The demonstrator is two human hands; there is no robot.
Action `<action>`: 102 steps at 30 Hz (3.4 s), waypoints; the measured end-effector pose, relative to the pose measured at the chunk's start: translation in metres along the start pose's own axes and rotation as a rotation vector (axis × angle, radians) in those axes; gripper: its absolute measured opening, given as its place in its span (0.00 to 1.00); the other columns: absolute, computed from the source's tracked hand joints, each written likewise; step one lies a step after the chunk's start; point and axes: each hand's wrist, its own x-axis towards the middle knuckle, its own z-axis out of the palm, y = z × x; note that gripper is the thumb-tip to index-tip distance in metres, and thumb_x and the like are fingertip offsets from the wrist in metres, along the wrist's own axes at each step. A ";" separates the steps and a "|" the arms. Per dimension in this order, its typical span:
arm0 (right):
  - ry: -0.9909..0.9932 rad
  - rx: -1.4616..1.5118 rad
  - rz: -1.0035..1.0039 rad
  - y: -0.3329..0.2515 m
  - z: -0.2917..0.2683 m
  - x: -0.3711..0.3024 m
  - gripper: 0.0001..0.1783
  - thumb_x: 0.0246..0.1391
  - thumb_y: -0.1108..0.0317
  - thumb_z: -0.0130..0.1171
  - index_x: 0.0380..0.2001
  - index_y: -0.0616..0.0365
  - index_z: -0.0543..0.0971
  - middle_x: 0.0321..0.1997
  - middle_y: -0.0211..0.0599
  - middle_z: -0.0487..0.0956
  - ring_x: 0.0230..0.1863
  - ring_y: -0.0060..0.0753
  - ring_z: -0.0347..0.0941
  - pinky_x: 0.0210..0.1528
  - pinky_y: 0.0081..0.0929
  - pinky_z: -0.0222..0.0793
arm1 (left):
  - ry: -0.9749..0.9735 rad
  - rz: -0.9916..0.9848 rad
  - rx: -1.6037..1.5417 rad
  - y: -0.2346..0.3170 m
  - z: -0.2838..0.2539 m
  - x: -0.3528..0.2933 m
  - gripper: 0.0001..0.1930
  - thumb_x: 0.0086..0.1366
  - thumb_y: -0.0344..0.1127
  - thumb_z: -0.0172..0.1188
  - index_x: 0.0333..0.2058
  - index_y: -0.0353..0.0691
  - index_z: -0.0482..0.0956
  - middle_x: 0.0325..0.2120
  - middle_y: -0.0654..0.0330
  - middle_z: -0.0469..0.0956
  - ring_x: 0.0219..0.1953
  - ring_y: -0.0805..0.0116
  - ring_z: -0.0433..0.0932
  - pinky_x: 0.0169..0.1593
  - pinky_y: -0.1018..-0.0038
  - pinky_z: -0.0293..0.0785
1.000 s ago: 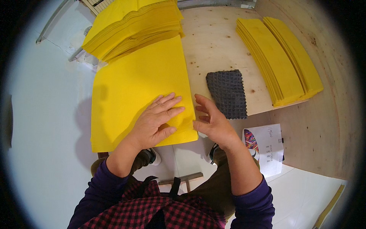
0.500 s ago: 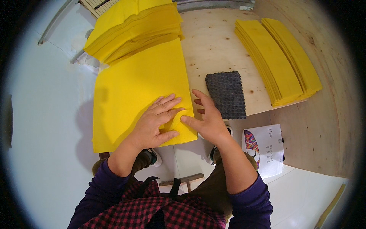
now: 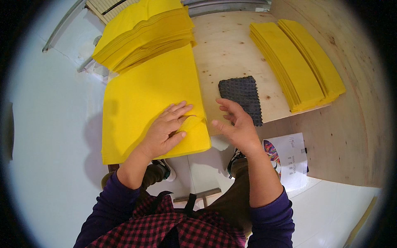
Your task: The person folds yellow sheets of material on a wooden table. They smooth the folds with their hands and use a small black textured tool to press the edges. The folded pieces are stacked on the right side of the table.
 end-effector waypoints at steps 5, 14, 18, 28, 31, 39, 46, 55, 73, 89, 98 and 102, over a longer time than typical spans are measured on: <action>0.216 -0.178 0.200 0.006 -0.030 0.010 0.07 0.54 0.68 0.63 0.32 0.60 0.79 0.31 0.26 0.78 0.33 0.17 0.70 0.37 0.20 0.68 | 0.000 0.010 -0.013 -0.001 0.000 0.000 0.19 0.58 0.34 0.57 0.49 0.34 0.76 0.60 0.51 0.68 0.64 0.49 0.62 0.67 0.54 0.55; 0.183 -0.790 0.003 0.034 -0.028 0.027 0.10 0.48 0.64 0.66 0.29 0.58 0.78 0.28 0.37 0.78 0.31 0.39 0.74 0.35 0.33 0.69 | 0.010 0.020 -0.001 -0.005 0.002 -0.002 0.19 0.60 0.35 0.56 0.49 0.34 0.75 0.60 0.51 0.67 0.64 0.48 0.62 0.67 0.54 0.54; 0.153 -0.892 0.046 0.036 -0.027 0.035 0.09 0.49 0.64 0.64 0.32 0.56 0.80 0.32 0.44 0.79 0.36 0.47 0.76 0.39 0.36 0.70 | 0.005 0.018 0.004 -0.005 0.001 -0.002 0.19 0.61 0.36 0.55 0.49 0.33 0.76 0.60 0.51 0.67 0.65 0.49 0.62 0.67 0.55 0.54; -0.043 -0.025 0.080 0.011 -0.037 0.020 0.07 0.49 0.76 0.66 0.34 0.60 0.81 0.30 0.24 0.77 0.33 0.15 0.69 0.36 0.16 0.66 | 0.014 0.022 -0.007 -0.004 0.000 -0.002 0.17 0.62 0.35 0.54 0.46 0.31 0.75 0.60 0.49 0.68 0.65 0.48 0.62 0.67 0.54 0.55; -0.309 0.066 0.013 -0.003 -0.029 0.011 0.10 0.45 0.78 0.68 0.33 0.58 0.81 0.32 0.21 0.73 0.33 0.15 0.67 0.35 0.15 0.63 | 0.015 0.022 -0.021 -0.004 0.000 -0.003 0.17 0.62 0.35 0.54 0.45 0.29 0.75 0.60 0.49 0.67 0.65 0.47 0.61 0.66 0.54 0.54; -0.399 -0.032 -0.064 -0.007 0.000 0.012 0.09 0.44 0.76 0.70 0.31 0.56 0.81 0.27 0.21 0.71 0.28 0.14 0.61 0.30 0.15 0.58 | 0.017 0.007 -0.054 -0.005 0.001 -0.002 0.16 0.63 0.36 0.53 0.44 0.28 0.76 0.60 0.49 0.67 0.65 0.46 0.61 0.66 0.53 0.53; -0.389 -0.055 -0.024 -0.009 0.006 0.015 0.06 0.47 0.76 0.69 0.29 0.58 0.81 0.29 0.22 0.72 0.31 0.13 0.67 0.34 0.14 0.63 | 0.017 0.022 -0.054 -0.006 0.000 -0.003 0.16 0.63 0.37 0.53 0.43 0.28 0.76 0.60 0.48 0.67 0.65 0.46 0.61 0.66 0.52 0.53; -0.392 0.011 0.042 -0.016 0.009 0.016 0.04 0.51 0.76 0.67 0.27 0.60 0.79 0.27 0.20 0.70 0.29 0.11 0.64 0.31 0.12 0.62 | 0.009 0.028 -0.035 -0.007 -0.001 -0.003 0.20 0.63 0.39 0.53 0.50 0.34 0.76 0.59 0.49 0.69 0.64 0.49 0.62 0.67 0.55 0.55; -0.366 0.000 0.070 -0.025 -0.004 0.022 0.05 0.50 0.76 0.66 0.29 0.59 0.78 0.28 0.19 0.70 0.30 0.14 0.64 0.36 0.13 0.63 | 0.011 0.022 -0.144 -0.010 -0.002 -0.003 0.17 0.57 0.33 0.58 0.43 0.27 0.76 0.59 0.47 0.69 0.65 0.43 0.60 0.66 0.53 0.52; -0.473 0.033 0.058 -0.021 0.005 0.020 0.05 0.50 0.76 0.67 0.28 0.62 0.79 0.30 0.25 0.73 0.32 0.16 0.69 0.35 0.14 0.66 | 0.030 0.055 -0.173 -0.015 0.000 -0.004 0.15 0.58 0.33 0.57 0.39 0.27 0.76 0.57 0.47 0.71 0.65 0.43 0.61 0.65 0.54 0.54; -0.458 0.064 0.075 -0.024 0.009 0.022 0.05 0.53 0.75 0.65 0.27 0.61 0.78 0.27 0.21 0.72 0.30 0.12 0.67 0.33 0.13 0.65 | -0.014 0.034 -0.150 -0.007 -0.006 -0.002 0.23 0.56 0.39 0.61 0.48 0.32 0.77 0.59 0.49 0.69 0.66 0.44 0.60 0.67 0.53 0.51; -0.431 0.063 0.061 -0.026 0.012 0.022 0.04 0.53 0.75 0.65 0.28 0.61 0.78 0.27 0.20 0.72 0.29 0.11 0.66 0.32 0.13 0.64 | -0.031 0.039 -0.125 -0.004 -0.008 -0.004 0.26 0.54 0.40 0.62 0.51 0.35 0.76 0.60 0.50 0.69 0.67 0.45 0.58 0.67 0.52 0.50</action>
